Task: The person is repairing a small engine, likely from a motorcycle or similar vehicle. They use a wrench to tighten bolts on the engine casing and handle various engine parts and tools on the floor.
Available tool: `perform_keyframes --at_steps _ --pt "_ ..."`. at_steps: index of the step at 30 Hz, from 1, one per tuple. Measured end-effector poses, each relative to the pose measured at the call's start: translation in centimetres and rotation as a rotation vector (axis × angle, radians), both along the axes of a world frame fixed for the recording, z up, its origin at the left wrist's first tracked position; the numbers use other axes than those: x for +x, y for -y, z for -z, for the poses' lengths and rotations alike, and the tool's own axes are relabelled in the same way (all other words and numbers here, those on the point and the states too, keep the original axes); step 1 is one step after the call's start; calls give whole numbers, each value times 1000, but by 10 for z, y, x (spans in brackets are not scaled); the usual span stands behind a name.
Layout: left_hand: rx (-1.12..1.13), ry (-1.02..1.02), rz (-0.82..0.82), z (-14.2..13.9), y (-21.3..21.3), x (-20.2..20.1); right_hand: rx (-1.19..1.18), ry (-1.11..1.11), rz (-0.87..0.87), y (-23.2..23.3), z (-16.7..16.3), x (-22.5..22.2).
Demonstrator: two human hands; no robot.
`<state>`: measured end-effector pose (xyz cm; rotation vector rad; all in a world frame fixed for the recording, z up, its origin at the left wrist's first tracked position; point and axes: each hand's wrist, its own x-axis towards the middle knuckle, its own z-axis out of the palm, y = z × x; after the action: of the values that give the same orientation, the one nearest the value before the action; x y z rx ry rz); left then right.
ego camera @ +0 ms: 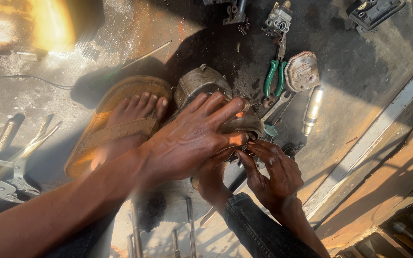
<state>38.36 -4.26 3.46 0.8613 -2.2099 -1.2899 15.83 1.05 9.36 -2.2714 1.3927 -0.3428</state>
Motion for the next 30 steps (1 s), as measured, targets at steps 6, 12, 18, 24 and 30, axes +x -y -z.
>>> perform_keyframes --at_steps 6,12,18,24,30 --pt "35 20 -8 3 -2 1 78 -36 -10 8 1 6" --pt "-14 -35 -57 11 -7 -1 8 -206 -30 10 8 4" --pt "-18 -15 -61 17 -9 0 -91 -187 -41 9 0 3" --pt "-30 -37 -98 18 -9 0 -97 -113 -194 14 -8 10" --pt "-30 -18 -111 21 -12 -2 -18 -88 -65 11 0 5"
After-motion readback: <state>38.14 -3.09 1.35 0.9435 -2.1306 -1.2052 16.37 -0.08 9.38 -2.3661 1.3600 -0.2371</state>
